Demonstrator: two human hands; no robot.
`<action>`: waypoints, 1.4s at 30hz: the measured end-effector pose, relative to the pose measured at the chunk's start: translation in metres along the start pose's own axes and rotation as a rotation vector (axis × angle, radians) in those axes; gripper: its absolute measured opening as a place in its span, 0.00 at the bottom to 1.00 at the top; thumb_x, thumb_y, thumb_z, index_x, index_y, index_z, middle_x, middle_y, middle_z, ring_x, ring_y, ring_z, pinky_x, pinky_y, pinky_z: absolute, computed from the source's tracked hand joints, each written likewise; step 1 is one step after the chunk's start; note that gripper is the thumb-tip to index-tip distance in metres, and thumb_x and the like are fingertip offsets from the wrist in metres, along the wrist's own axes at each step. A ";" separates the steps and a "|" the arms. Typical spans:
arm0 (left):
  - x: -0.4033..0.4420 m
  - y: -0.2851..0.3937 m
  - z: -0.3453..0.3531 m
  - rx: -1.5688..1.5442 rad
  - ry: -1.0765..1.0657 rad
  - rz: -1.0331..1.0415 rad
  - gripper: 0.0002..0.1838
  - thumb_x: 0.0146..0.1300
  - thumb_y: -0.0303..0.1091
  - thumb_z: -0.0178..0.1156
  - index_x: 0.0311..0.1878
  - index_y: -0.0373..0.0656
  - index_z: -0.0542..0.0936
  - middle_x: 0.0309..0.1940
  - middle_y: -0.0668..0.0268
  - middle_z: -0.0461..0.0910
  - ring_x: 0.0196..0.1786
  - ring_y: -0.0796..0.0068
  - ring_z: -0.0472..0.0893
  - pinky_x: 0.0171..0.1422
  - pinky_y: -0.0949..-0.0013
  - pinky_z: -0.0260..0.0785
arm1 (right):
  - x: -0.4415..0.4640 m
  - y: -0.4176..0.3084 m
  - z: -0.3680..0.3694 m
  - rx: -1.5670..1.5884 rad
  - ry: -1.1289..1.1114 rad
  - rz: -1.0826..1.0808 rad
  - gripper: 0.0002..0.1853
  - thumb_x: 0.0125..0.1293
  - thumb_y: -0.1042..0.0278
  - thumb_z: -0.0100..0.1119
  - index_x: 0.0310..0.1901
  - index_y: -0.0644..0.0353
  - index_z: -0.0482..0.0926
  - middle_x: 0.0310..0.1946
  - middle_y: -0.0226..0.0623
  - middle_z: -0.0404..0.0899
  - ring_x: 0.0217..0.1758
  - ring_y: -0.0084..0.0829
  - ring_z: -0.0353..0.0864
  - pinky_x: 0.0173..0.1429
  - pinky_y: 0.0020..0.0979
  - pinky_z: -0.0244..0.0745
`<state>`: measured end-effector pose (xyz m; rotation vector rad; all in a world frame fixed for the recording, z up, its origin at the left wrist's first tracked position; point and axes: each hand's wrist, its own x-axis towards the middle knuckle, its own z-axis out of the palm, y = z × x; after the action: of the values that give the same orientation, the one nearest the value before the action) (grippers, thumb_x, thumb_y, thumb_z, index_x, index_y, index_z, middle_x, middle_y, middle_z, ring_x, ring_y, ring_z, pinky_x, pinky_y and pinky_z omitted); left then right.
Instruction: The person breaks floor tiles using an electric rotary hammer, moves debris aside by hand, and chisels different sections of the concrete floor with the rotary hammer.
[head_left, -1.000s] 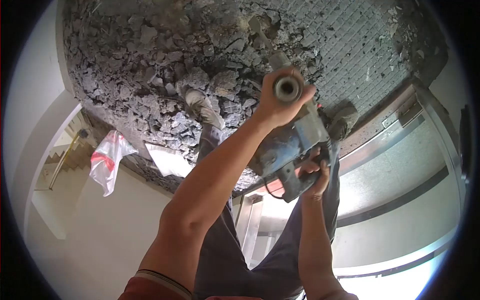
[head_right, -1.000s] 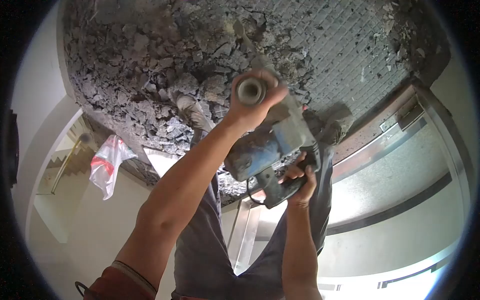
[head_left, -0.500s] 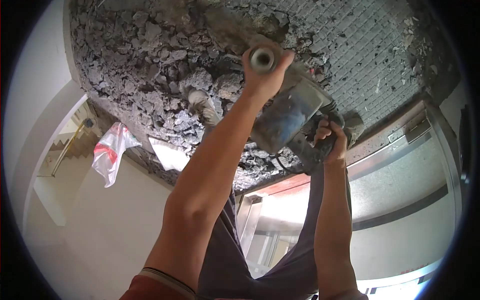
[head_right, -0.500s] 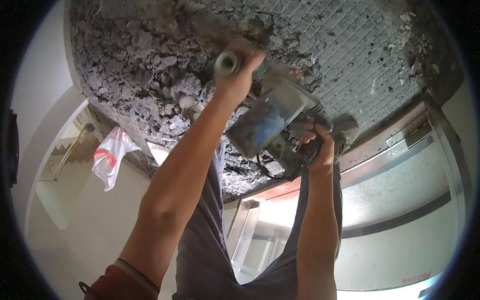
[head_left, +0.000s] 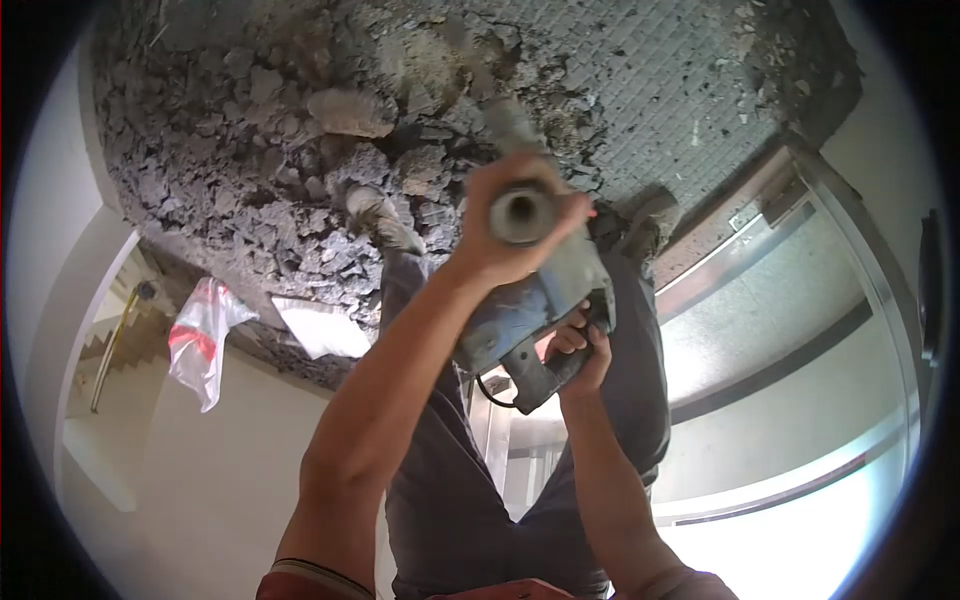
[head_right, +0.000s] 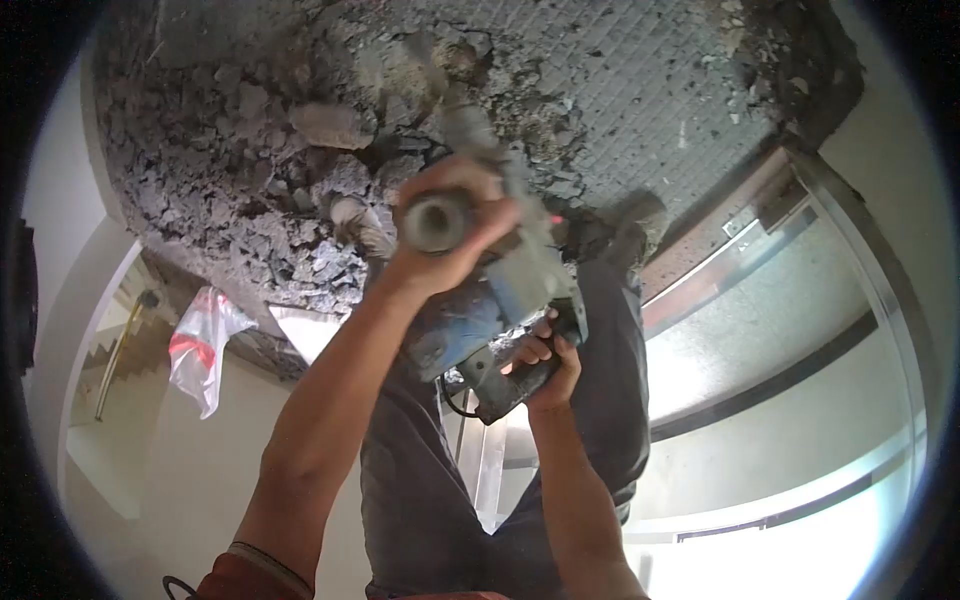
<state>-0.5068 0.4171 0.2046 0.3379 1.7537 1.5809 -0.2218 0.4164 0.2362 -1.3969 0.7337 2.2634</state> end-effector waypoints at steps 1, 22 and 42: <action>0.008 -0.006 0.020 -0.040 -0.106 -0.010 0.11 0.58 0.28 0.75 0.37 0.46 0.80 0.39 0.71 0.82 0.42 0.79 0.80 0.45 0.69 0.73 | -0.006 -0.003 0.003 0.076 -0.029 -0.043 0.22 0.67 0.69 0.62 0.62 0.50 0.72 0.41 0.25 0.73 0.33 0.20 0.70 0.46 0.33 0.75; -0.073 -0.056 -0.037 -0.244 0.185 -0.527 0.06 0.65 0.25 0.67 0.37 0.45 0.78 0.40 0.66 0.83 0.51 0.71 0.82 0.62 0.67 0.68 | -0.064 -0.003 0.050 -0.204 0.308 -0.092 0.14 0.66 0.74 0.57 0.53 0.56 0.74 0.39 0.32 0.75 0.36 0.27 0.75 0.46 0.31 0.77; -0.169 -0.091 -0.235 -0.311 -0.215 -1.138 0.41 0.69 0.65 0.59 0.74 0.46 0.67 0.71 0.57 0.68 0.68 0.63 0.74 0.64 0.57 0.72 | 0.001 0.229 0.065 -0.121 0.290 -0.624 0.11 0.71 0.57 0.60 0.39 0.56 0.75 0.29 0.33 0.75 0.30 0.32 0.76 0.44 0.39 0.77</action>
<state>-0.5215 0.1167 0.1698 -0.5498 1.1194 0.8777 -0.3975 0.2749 0.3129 -1.7347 0.1875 1.6605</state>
